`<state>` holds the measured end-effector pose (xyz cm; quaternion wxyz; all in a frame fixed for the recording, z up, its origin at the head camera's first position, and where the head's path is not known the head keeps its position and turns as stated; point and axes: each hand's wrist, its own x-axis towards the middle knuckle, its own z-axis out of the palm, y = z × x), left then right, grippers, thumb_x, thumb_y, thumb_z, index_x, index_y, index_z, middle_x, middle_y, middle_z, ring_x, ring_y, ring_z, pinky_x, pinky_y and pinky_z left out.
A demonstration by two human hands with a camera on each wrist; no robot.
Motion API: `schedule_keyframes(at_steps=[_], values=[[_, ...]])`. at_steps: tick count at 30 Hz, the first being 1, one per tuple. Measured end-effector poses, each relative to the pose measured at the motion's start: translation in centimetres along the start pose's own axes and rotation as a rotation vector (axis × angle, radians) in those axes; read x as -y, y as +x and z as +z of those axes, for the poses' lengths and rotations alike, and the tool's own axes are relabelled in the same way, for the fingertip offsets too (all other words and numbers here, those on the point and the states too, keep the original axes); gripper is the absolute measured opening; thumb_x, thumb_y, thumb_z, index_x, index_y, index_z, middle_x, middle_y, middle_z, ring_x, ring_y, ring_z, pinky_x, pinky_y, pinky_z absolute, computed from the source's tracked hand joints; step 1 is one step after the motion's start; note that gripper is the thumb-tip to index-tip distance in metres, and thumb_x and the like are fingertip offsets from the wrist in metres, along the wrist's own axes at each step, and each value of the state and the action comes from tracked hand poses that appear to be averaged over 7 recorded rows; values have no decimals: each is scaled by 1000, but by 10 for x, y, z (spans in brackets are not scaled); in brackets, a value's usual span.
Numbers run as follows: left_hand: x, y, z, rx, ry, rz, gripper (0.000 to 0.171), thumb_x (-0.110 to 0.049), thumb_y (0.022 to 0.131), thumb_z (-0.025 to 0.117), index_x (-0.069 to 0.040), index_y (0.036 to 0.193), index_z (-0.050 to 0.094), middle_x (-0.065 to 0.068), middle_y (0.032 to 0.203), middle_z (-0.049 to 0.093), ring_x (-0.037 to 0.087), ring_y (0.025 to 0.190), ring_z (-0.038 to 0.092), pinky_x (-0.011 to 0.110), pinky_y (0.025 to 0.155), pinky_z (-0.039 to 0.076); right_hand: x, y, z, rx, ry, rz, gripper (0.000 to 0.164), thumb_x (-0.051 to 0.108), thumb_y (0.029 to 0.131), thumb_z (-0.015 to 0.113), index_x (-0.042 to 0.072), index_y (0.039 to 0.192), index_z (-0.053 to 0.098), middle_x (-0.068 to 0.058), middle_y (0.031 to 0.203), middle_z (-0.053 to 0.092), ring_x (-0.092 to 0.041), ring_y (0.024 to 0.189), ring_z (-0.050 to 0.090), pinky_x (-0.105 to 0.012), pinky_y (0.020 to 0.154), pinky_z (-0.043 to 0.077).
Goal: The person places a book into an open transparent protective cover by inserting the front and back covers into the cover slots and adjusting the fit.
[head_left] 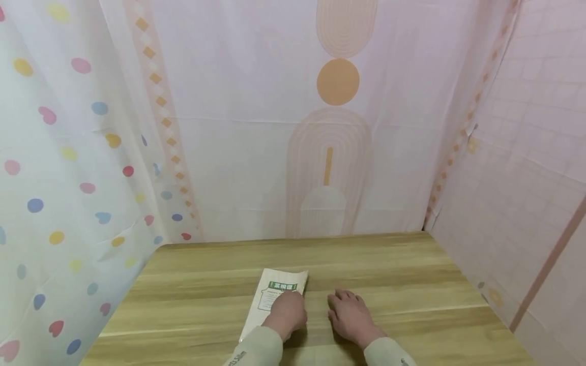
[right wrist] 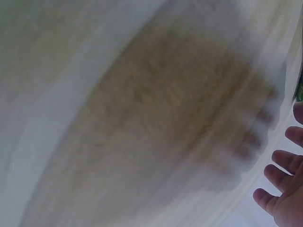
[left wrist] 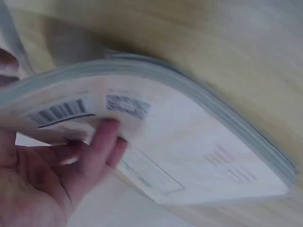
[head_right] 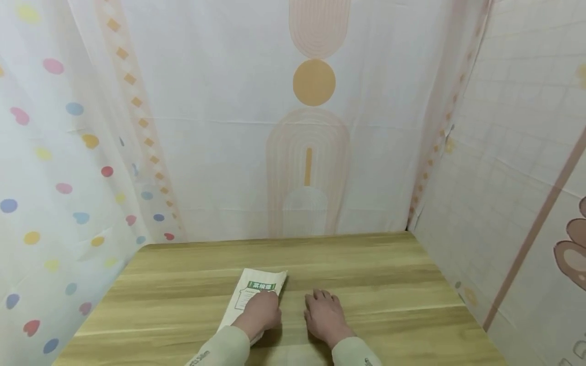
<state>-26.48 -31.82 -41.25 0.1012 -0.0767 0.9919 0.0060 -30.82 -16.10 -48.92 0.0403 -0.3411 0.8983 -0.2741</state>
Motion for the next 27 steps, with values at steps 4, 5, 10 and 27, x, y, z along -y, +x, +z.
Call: schedule_keyframes(at_steps=[4,5,10,27], values=[[16,1,-10,10,-94,42,21,0,76,61,9,96,64,18,85,68,27,72,60,43,68,56,4,5,1,-47,29,-22,38,23,93,57,2,125,60,-24,133,56,-40,122,47,-62,97,42],[20,0,-12,2,-114,54,30,1,76,60,11,104,61,21,91,68,29,76,62,44,72,56,5,6,2,-59,39,-28,38,22,93,57,1,124,61,-24,132,56,-40,121,47,-61,96,42],[32,-4,-19,-3,-262,65,60,6,78,51,15,136,40,32,121,61,40,107,58,54,94,49,11,11,2,-84,82,-72,36,20,94,56,-1,122,62,-24,128,60,-39,117,51,-59,93,46],[23,-5,-18,88,-563,135,56,0,94,41,9,147,24,33,132,53,33,101,57,55,95,42,28,11,1,-30,251,-127,40,18,98,50,-4,131,54,-20,126,63,-36,116,54,-53,98,45]])
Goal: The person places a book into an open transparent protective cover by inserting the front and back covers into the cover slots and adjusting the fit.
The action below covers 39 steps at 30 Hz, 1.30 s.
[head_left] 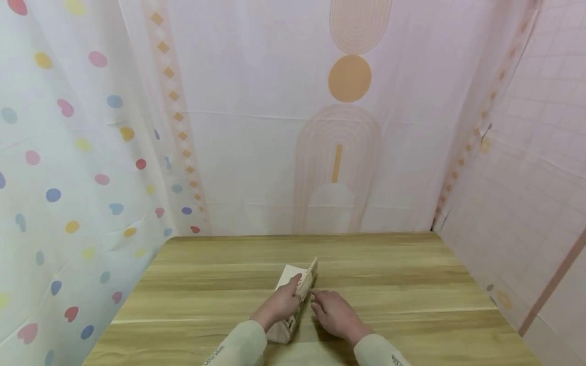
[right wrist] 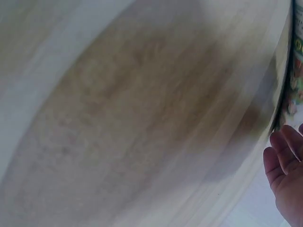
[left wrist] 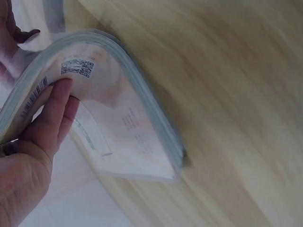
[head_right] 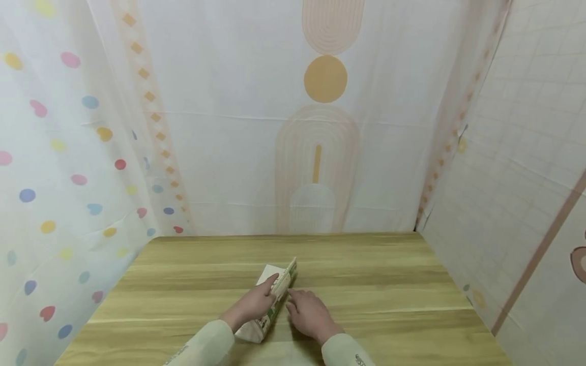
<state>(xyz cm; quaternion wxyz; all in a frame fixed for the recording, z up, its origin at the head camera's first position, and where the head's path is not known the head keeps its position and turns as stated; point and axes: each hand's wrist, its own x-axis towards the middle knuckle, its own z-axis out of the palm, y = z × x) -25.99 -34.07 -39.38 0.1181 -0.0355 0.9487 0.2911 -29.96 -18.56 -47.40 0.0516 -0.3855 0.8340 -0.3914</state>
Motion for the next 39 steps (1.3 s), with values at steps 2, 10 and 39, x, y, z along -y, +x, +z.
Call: schedule_keyframes(at_steps=[2,10,39], values=[[-2,-1,2,-1,-29,29,55,-1,95,41,9,147,25,34,137,48,36,111,54,57,100,40,2,0,0,3,36,11,42,19,99,48,-5,133,52,-22,127,62,-37,116,53,-55,98,45],[-6,-1,4,-2,-272,23,57,-6,100,39,-4,153,16,33,148,31,41,114,51,60,92,46,1,2,-4,6,224,99,53,28,104,38,-9,141,38,-27,133,56,-39,120,50,-58,98,43],[1,3,-20,-130,-824,-75,67,-11,102,36,-5,153,-7,37,130,48,23,89,66,31,75,56,-13,15,-25,-316,979,656,54,22,95,59,-6,138,43,-16,102,67,-12,71,64,-23,59,53]])
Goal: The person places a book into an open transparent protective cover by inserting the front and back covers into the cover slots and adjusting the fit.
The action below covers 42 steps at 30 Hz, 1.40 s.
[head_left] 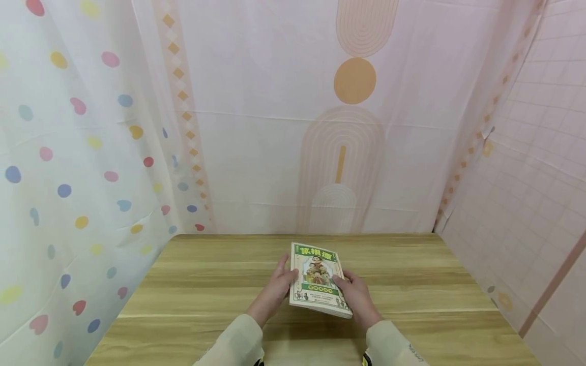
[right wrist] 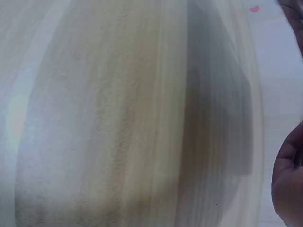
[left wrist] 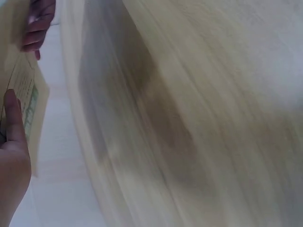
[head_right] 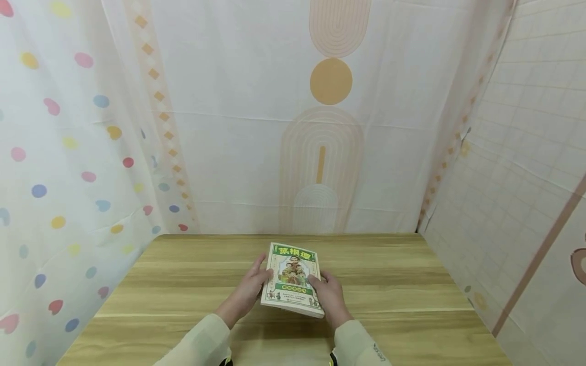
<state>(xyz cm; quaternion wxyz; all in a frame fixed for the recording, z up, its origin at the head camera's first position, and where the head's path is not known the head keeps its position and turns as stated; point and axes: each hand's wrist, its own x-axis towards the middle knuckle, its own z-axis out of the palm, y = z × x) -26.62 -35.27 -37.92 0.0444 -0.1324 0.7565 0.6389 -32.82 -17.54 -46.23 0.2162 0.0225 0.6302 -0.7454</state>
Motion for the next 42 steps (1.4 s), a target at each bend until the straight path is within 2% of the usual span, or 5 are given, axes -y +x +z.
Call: schedule_keyframes(at_steps=[14,22,29,36,42], values=[[16,0,-17,-84,127,-15,63,2,94,43,5,149,13,33,113,59,23,83,63,39,78,53,-1,-4,-5,62,-2,-55,44,7,98,50,-12,137,42,-30,129,57,-26,109,58,-43,93,50],[30,1,-20,-94,152,-44,63,9,90,39,8,148,15,37,122,55,34,99,60,54,93,47,-9,-3,-7,96,-72,6,40,6,98,46,-14,133,46,-22,106,69,-19,81,64,-30,65,54],[37,3,-22,-152,267,-45,67,13,86,46,8,147,20,34,121,54,38,106,54,53,94,46,-16,2,-4,78,-184,-33,41,2,95,48,-17,132,45,-30,117,63,-28,96,62,-44,83,54],[42,-8,-32,42,588,1,68,0,82,64,8,143,34,37,143,36,51,128,32,68,105,25,-23,-3,-14,58,-752,-293,37,-2,81,64,-12,116,61,-28,111,66,-39,103,59,-55,89,50],[44,-17,-35,243,893,43,81,-27,77,76,6,142,39,33,151,24,48,137,16,67,110,16,-30,-4,-18,122,-896,-401,36,4,87,62,-11,120,60,-27,115,62,-39,107,55,-56,93,47]])
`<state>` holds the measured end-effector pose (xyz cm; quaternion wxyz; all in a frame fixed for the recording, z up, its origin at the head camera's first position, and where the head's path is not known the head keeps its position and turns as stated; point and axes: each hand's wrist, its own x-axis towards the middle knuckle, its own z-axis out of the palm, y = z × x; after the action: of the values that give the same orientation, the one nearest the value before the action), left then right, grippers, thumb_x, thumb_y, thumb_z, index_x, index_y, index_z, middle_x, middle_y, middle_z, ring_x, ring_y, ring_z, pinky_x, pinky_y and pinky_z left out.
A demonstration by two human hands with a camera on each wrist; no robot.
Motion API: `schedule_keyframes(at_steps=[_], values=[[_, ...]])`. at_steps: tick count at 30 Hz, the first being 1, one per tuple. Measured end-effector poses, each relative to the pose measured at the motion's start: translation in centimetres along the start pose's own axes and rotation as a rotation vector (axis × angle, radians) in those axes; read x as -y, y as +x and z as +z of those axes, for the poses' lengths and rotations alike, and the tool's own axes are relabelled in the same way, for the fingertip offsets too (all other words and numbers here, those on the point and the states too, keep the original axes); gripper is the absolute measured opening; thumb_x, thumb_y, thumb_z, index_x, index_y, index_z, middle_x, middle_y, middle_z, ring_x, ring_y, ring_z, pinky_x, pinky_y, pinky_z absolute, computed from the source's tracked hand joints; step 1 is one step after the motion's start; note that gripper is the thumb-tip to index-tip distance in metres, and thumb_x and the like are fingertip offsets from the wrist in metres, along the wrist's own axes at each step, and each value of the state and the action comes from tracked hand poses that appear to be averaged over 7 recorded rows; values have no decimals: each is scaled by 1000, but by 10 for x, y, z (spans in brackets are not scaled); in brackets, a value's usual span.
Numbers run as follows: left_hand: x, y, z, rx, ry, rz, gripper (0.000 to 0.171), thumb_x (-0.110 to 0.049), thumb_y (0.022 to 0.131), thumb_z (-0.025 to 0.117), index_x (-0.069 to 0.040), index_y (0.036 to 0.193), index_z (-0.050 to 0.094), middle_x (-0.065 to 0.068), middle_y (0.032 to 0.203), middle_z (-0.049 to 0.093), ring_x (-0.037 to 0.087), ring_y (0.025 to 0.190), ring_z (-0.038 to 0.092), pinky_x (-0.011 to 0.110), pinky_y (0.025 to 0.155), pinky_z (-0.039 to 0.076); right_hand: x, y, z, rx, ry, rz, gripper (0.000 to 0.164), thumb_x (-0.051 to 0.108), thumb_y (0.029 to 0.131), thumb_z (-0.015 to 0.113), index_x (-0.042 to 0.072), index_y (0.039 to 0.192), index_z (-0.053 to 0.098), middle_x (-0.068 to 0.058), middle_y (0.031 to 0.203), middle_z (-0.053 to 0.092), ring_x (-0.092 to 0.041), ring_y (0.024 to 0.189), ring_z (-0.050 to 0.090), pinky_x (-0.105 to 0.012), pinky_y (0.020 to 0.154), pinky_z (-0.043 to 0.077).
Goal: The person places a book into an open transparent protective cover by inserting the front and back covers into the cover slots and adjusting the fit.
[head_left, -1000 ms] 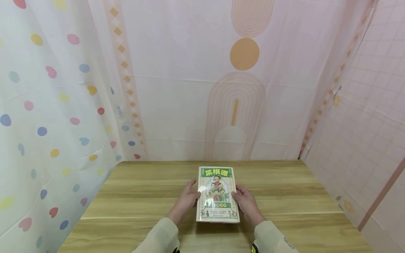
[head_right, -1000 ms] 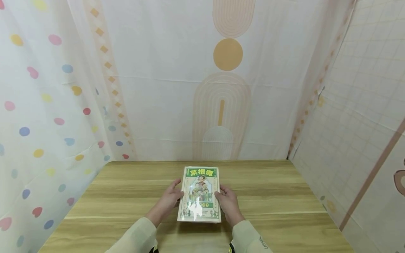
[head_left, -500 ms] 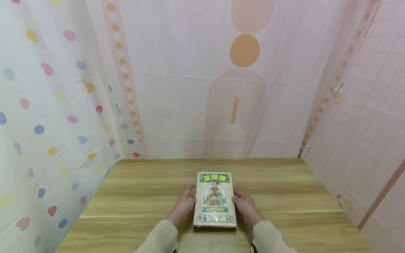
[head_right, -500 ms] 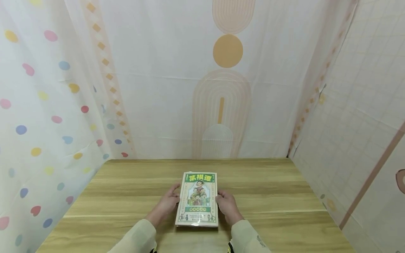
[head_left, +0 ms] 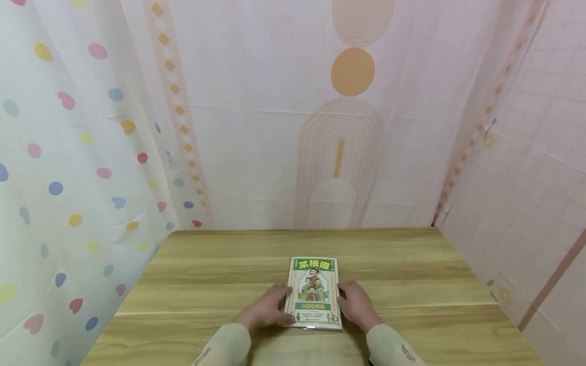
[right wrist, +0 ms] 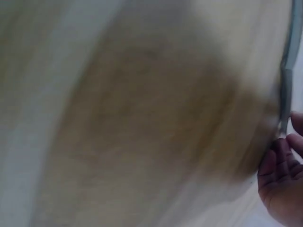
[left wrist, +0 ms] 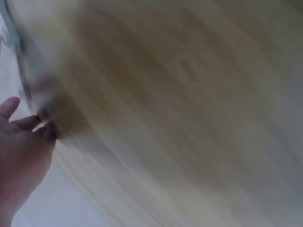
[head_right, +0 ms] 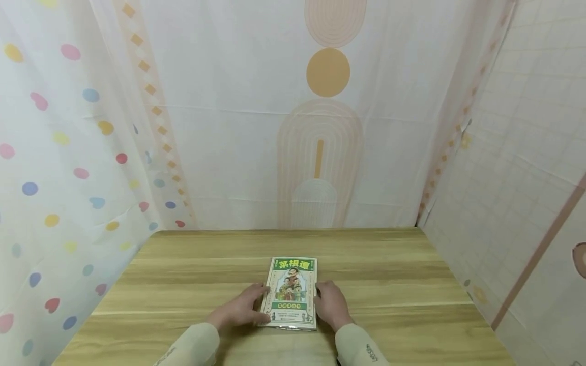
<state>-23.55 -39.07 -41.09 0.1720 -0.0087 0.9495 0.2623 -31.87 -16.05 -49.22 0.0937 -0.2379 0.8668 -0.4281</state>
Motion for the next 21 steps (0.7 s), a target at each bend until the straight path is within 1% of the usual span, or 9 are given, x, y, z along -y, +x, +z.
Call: schedule_keyframes(at_steps=[2,5,8,13,17,21], values=[[3,-2,1,34,35,-5,87,-32,76,77,3,144,36,31,154,20,45,139,11,66,111,15,-2,0,1,23,2,3,37,5,89,61,-9,123,59,-25,116,60,-38,107,55,-55,93,47],[6,-4,1,59,38,-9,92,-33,77,77,2,147,30,29,155,17,43,141,7,65,112,14,-5,0,3,63,32,13,39,6,92,58,-7,129,55,-24,120,56,-37,111,52,-56,96,45],[7,-4,0,60,28,-9,95,-32,77,77,3,148,26,29,156,14,42,141,4,65,112,13,-6,1,3,97,60,22,41,6,93,56,-6,133,52,-23,123,53,-36,115,50,-56,98,43],[9,-7,-1,65,56,-9,95,-36,77,76,4,148,27,30,155,14,43,141,4,65,112,13,-4,2,4,118,89,16,41,7,94,54,-5,133,51,-24,128,51,-38,118,47,-58,99,41],[13,-9,-1,65,75,-26,95,-40,77,74,3,148,27,29,156,13,42,141,4,65,111,14,-1,3,6,126,109,19,41,6,94,54,-5,134,51,-26,129,50,-40,120,46,-59,100,40],[13,-8,-2,43,105,-19,97,-41,75,74,3,148,28,29,156,14,43,141,6,66,111,16,1,6,8,106,90,-3,42,6,94,54,-5,134,51,-26,128,50,-41,120,46,-58,101,40]])
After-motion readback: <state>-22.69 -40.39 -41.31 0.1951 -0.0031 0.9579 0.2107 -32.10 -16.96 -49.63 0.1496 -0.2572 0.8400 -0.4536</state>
